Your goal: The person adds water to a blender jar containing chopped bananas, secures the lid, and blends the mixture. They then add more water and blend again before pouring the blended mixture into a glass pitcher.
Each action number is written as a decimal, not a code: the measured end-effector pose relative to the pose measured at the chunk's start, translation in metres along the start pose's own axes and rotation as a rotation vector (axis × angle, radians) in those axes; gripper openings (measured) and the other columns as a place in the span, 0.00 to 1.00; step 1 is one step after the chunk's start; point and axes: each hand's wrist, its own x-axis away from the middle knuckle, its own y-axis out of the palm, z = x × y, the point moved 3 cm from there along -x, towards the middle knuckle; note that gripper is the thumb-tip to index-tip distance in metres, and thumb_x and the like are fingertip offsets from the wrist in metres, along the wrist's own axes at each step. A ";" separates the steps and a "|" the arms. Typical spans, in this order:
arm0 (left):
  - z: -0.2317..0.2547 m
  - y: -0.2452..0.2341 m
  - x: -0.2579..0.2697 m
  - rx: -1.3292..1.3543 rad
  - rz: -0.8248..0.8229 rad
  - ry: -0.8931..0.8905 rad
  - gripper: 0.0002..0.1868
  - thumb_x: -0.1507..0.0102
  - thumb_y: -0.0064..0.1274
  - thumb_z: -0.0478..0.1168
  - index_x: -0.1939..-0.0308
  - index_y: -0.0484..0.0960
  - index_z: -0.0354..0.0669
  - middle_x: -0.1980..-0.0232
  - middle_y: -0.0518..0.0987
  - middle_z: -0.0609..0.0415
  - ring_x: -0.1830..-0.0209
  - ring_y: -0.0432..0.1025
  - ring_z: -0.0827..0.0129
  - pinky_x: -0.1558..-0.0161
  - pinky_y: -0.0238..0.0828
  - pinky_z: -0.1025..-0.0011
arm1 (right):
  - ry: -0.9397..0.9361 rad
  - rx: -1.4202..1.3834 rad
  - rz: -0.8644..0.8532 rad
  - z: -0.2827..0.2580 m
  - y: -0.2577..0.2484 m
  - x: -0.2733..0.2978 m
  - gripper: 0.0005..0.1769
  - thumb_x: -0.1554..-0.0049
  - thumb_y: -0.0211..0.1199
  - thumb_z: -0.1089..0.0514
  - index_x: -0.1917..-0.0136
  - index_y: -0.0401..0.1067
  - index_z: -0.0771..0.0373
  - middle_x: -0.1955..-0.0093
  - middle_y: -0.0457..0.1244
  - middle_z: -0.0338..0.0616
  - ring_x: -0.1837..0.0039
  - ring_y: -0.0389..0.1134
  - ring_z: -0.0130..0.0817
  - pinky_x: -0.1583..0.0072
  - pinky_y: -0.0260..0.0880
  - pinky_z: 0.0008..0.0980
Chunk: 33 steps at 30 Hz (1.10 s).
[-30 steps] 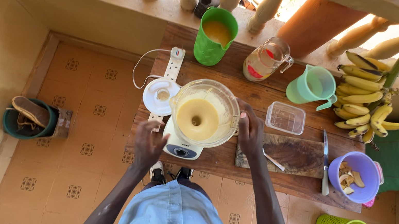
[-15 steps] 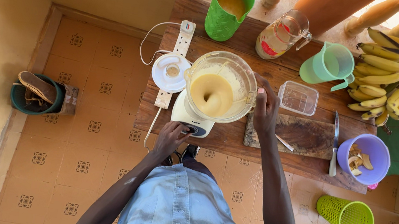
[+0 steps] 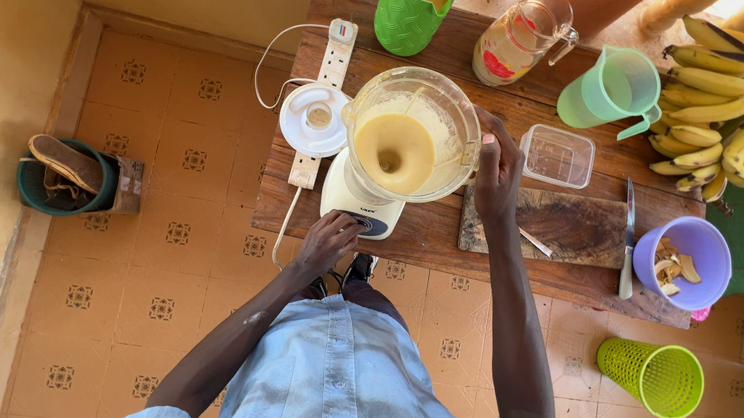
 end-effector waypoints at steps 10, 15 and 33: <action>-0.003 0.005 -0.001 -0.010 0.052 -0.002 0.10 0.44 0.63 0.33 0.59 0.82 0.40 0.58 0.77 0.54 0.55 0.73 0.62 0.54 0.78 0.64 | 0.059 -0.020 -0.001 0.006 0.000 0.003 0.31 0.29 0.42 0.45 0.29 0.70 0.71 0.54 0.68 0.44 0.60 0.62 0.22 0.58 0.63 0.26; 0.001 0.008 -0.004 -0.039 0.132 -0.038 0.08 0.43 0.65 0.35 0.66 0.79 0.40 0.63 0.76 0.54 0.60 0.73 0.63 0.61 0.78 0.65 | 0.001 -0.030 -0.013 0.003 0.000 0.002 0.30 0.28 0.42 0.45 0.29 0.69 0.70 0.48 0.68 0.44 0.55 0.64 0.22 0.54 0.66 0.26; 0.006 0.015 0.001 0.374 0.234 -0.618 0.11 0.42 0.66 0.37 0.69 0.79 0.35 0.71 0.82 0.48 0.73 0.80 0.65 0.69 0.77 0.70 | 0.068 -0.067 0.022 0.010 0.002 0.002 0.31 0.31 0.44 0.44 0.31 0.70 0.71 0.47 0.69 0.48 0.51 0.66 0.27 0.49 0.67 0.29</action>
